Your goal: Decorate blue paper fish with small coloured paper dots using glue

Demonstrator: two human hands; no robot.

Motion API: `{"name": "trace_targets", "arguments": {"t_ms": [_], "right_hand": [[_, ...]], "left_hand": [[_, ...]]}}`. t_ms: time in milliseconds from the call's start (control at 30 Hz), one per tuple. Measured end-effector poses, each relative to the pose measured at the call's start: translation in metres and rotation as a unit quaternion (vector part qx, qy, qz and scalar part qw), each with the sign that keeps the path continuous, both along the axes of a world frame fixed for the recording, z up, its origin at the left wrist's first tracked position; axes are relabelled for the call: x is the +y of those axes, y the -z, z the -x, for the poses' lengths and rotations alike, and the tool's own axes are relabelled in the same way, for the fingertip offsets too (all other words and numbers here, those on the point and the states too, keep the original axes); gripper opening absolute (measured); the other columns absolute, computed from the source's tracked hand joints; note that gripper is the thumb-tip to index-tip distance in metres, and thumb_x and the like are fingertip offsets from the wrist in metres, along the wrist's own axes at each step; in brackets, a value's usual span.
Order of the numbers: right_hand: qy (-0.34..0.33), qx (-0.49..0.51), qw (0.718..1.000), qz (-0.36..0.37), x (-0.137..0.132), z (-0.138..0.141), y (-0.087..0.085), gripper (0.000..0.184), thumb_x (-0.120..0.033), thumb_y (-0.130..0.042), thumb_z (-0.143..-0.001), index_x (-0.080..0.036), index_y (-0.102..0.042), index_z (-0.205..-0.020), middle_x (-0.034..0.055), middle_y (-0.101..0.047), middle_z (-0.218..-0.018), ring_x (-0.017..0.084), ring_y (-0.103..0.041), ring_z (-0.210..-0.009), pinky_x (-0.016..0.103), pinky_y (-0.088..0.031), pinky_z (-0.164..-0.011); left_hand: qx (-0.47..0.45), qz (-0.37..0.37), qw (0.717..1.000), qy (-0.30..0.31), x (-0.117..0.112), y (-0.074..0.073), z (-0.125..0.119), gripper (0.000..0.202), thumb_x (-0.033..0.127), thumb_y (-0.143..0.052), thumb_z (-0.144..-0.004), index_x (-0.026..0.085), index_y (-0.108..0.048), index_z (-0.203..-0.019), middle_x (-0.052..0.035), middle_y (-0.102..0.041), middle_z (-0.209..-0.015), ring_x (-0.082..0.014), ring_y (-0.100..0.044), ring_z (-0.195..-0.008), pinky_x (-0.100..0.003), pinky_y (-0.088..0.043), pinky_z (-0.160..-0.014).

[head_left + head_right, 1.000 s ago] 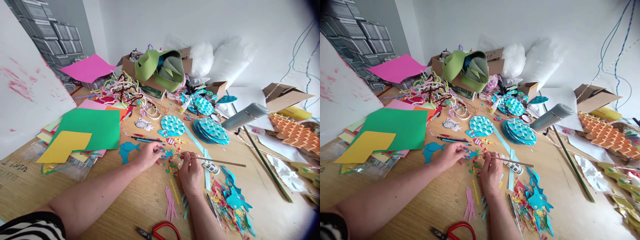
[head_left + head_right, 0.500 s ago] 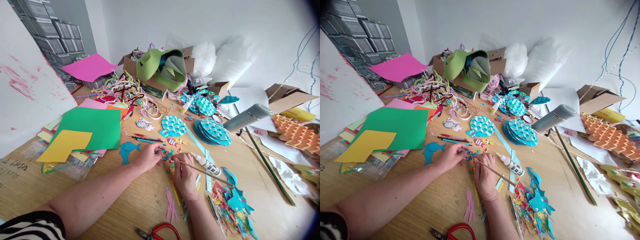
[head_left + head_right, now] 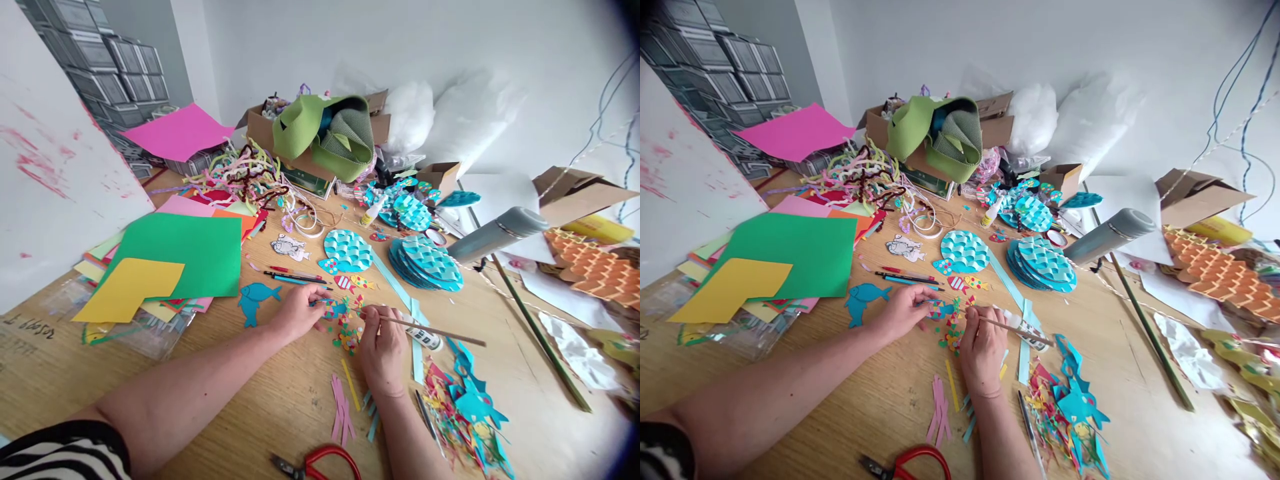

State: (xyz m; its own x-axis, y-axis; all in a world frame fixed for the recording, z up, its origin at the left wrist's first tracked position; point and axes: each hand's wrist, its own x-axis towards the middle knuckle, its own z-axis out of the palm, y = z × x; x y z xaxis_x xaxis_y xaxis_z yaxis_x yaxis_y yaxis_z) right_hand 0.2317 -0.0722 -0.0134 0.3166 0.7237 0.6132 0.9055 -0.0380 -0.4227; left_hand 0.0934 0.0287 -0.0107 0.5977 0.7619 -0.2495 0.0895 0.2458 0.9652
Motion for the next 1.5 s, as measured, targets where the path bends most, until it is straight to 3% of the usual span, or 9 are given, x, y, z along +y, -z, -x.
{"name": "trace_targets", "arguments": {"t_ms": [67, 267, 467, 633, 733, 1133, 1500], "right_hand": [[-0.003, 0.012, 1.0, 0.001, 0.0, 0.0, 0.0, 0.019, -0.021, -0.039, -0.094, -0.021, -0.052, -0.081, 0.0026, -0.058, -0.072, 0.018, -0.05, -0.074, 0.035, -0.037, -0.072], [-0.121, 0.051, 0.991, -0.023, 0.0, 0.009, -0.004, 0.017, -0.014, -0.039, -0.093, -0.021, -0.052, -0.083, 0.0024, -0.058, -0.075, 0.016, -0.05, -0.074, 0.033, -0.039, -0.069], [-0.137, 0.022, 0.99, 0.021, 0.003, 0.012, -0.003, 0.016, -0.013, -0.041, -0.092, -0.02, -0.052, -0.083, 0.0023, -0.059, -0.075, 0.017, -0.049, -0.075, 0.033, -0.037, -0.069], [-0.055, 0.02, 0.998, -0.026, 0.0, 0.005, -0.004, 0.018, -0.017, -0.039, -0.094, -0.02, -0.051, -0.081, 0.0024, -0.058, -0.073, 0.018, -0.05, -0.074, 0.034, -0.038, -0.071], [0.002, 0.004, 1.0, 0.005, 0.001, -0.002, 0.0, 0.021, -0.023, -0.038, -0.095, -0.02, -0.052, -0.08, 0.0034, -0.058, -0.073, 0.019, -0.051, -0.074, 0.035, -0.038, -0.072], [0.006, -0.013, 0.997, 0.069, 0.009, -0.007, 0.012, 0.025, -0.03, -0.036, -0.096, -0.02, -0.052, -0.08, 0.0061, -0.062, -0.08, 0.021, -0.053, -0.081, 0.037, -0.04, -0.079], [0.042, 0.054, 0.997, 0.018, 0.005, -0.006, 0.008, 0.029, -0.032, -0.034, -0.097, -0.02, -0.055, -0.08, 0.0037, -0.061, -0.072, 0.019, -0.053, -0.075, 0.035, -0.04, -0.074]], "left_hand": [[-0.004, -0.004, 1.0, 0.0, 0.0, 0.002, 0.0, 0.018, 0.01, -0.053, -0.08, 0.011, -0.06, -0.097, -0.0101, -0.067, -0.094, -0.0186, -0.067, -0.074, -0.021, -0.053, -0.041], [-0.013, -0.009, 1.0, -0.001, 0.0, 0.004, 0.0, 0.018, 0.01, -0.053, -0.079, 0.011, -0.061, -0.095, -0.0089, -0.067, -0.091, -0.0175, -0.066, -0.07, -0.021, -0.053, -0.04], [-0.003, -0.017, 1.0, 0.001, -0.001, 0.004, 0.0, 0.02, 0.008, -0.053, -0.078, 0.011, -0.062, -0.096, -0.0092, -0.067, -0.094, -0.0163, -0.066, -0.07, -0.021, -0.054, -0.042], [-0.019, 0.004, 1.0, -0.007, 0.0, 0.003, 0.0, 0.018, 0.011, -0.056, -0.078, 0.011, -0.062, -0.095, -0.0095, -0.067, -0.091, -0.0178, -0.067, -0.07, -0.021, -0.052, -0.04], [-0.025, 0.006, 1.0, -0.013, 0.0, 0.004, 0.0, 0.017, 0.013, -0.059, -0.077, 0.011, -0.063, -0.094, -0.01, -0.068, -0.091, -0.0187, -0.067, -0.073, -0.021, -0.053, -0.04], [-0.02, 0.006, 1.0, -0.009, 0.0, 0.003, -0.001, 0.019, 0.008, -0.055, -0.077, 0.01, -0.062, -0.095, -0.0108, -0.067, -0.1, -0.0164, -0.066, -0.073, -0.021, -0.054, -0.041], [-0.024, 0.018, 0.999, -0.019, 0.0, 0.001, 0.0, 0.018, 0.011, -0.06, -0.075, 0.012, -0.063, -0.093, -0.0098, -0.068, -0.097, -0.0173, -0.066, -0.073, -0.02, -0.053, -0.04]]}}
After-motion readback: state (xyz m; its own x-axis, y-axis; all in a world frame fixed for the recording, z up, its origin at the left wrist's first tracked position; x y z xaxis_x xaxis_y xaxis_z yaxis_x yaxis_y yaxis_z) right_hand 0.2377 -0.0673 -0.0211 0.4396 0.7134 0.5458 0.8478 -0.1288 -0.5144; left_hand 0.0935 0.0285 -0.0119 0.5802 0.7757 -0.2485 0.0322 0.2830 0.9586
